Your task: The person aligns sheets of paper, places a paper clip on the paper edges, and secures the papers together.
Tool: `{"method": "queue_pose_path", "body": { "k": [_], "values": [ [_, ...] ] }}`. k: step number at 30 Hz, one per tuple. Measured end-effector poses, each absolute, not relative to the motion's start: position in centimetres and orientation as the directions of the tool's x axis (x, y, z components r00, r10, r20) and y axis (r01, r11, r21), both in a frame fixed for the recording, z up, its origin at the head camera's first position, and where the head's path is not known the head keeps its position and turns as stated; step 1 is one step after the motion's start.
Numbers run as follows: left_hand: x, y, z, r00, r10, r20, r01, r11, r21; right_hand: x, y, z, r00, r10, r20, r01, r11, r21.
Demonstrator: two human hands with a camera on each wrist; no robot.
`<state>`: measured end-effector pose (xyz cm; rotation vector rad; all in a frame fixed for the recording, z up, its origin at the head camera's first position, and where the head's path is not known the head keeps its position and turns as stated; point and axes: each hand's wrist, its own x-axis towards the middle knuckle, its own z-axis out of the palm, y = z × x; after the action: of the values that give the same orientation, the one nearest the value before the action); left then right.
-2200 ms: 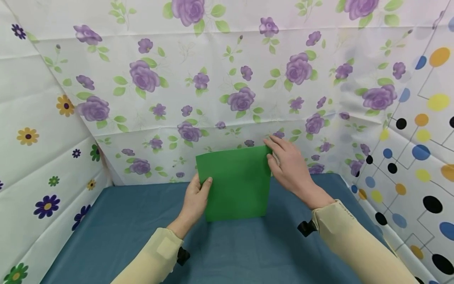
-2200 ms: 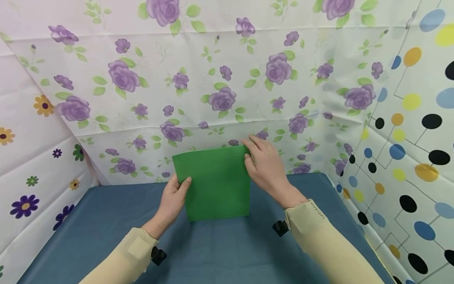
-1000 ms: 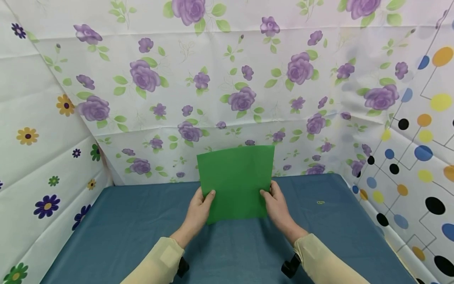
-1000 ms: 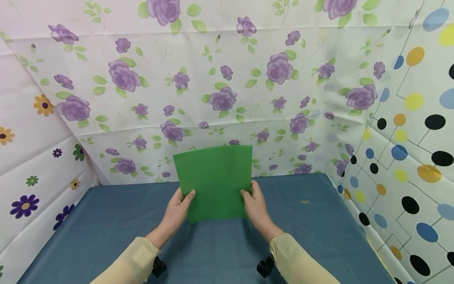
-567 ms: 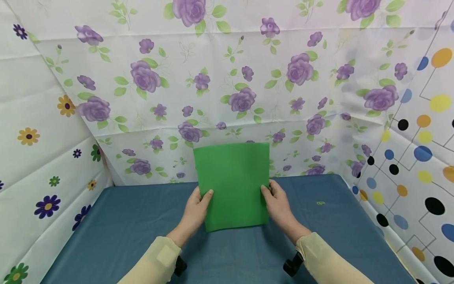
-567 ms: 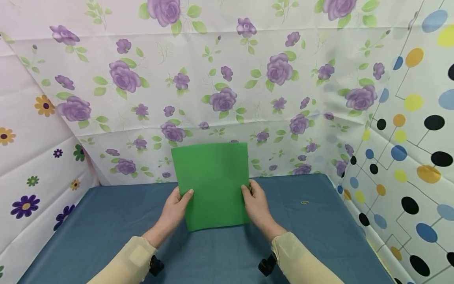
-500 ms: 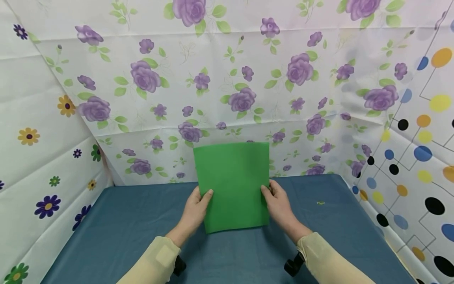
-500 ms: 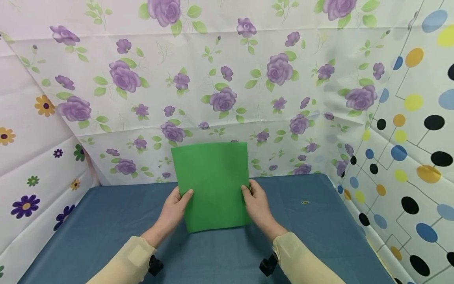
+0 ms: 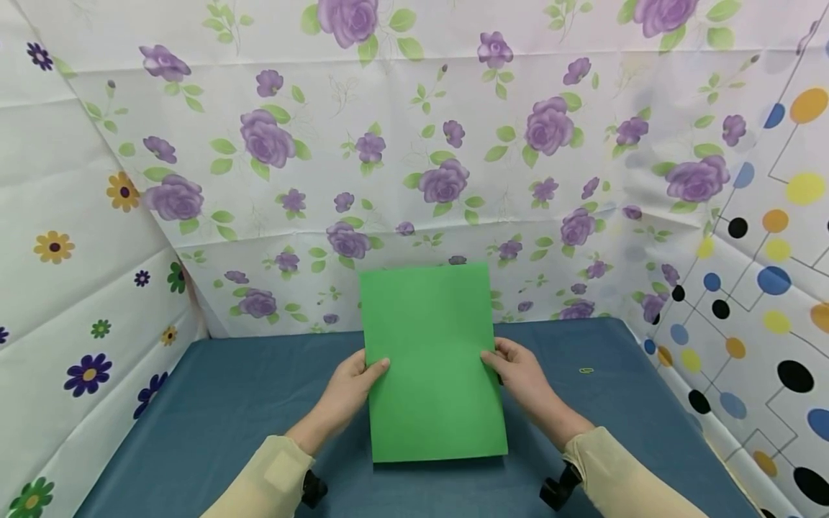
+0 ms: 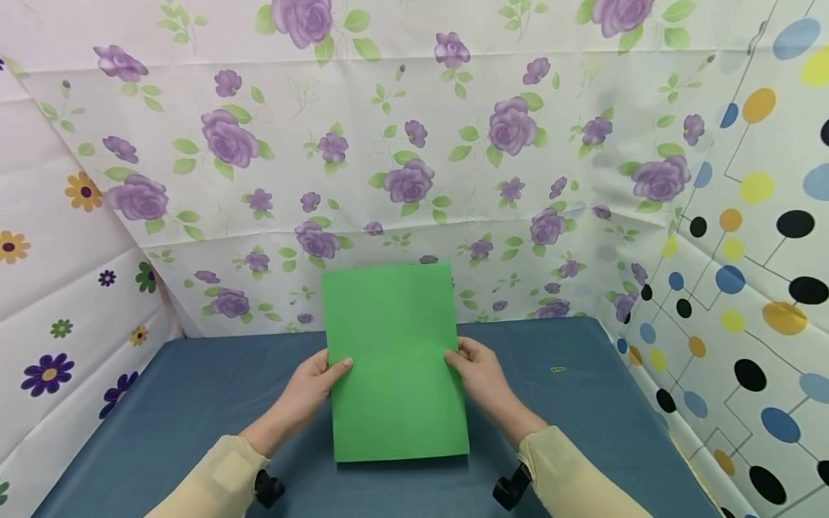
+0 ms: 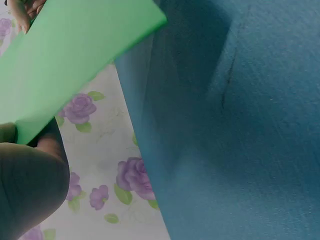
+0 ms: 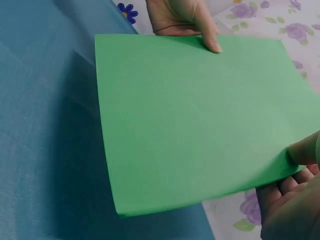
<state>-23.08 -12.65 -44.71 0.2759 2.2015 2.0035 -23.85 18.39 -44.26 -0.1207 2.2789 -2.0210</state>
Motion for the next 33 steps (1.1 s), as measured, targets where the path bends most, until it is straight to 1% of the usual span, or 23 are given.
{"method": "queue_pose_path", "body": {
  "k": [6,10,13,18,22,33],
  "values": [
    [-23.1,-13.4,-45.5,-0.945,0.323,-0.048,-0.021,0.085,0.996,-23.5,19.2,-45.3,-0.971,-0.216,-0.103,0.091,0.064,-0.994],
    [-23.0,-13.8,-46.3,-0.913,0.401,-0.076,-0.059,0.056,0.997,-23.3,19.4,-46.0,-0.958,-0.253,-0.134,0.118,0.079,-0.99],
    [-23.0,-14.1,-47.0,-0.897,0.431,-0.096,-0.088,0.04,0.995,-23.2,19.5,-46.5,-0.953,-0.268,-0.14,0.117,0.098,-0.988],
    [-23.1,-14.3,-48.0,-0.884,0.45,-0.123,-0.121,0.034,0.992,-23.3,19.4,-47.6,-0.952,-0.264,-0.155,0.127,0.121,-0.984],
    [-23.1,-14.5,-48.6,-0.877,0.461,-0.137,-0.132,0.045,0.99,-23.4,19.3,-48.5,-0.952,-0.253,-0.174,0.149,0.114,-0.982],
    [-23.4,-14.5,-50.0,-0.873,0.454,-0.177,-0.168,0.059,0.984,-23.4,18.9,-49.9,-0.951,-0.234,-0.202,0.177,0.125,-0.976]
  ]
}}
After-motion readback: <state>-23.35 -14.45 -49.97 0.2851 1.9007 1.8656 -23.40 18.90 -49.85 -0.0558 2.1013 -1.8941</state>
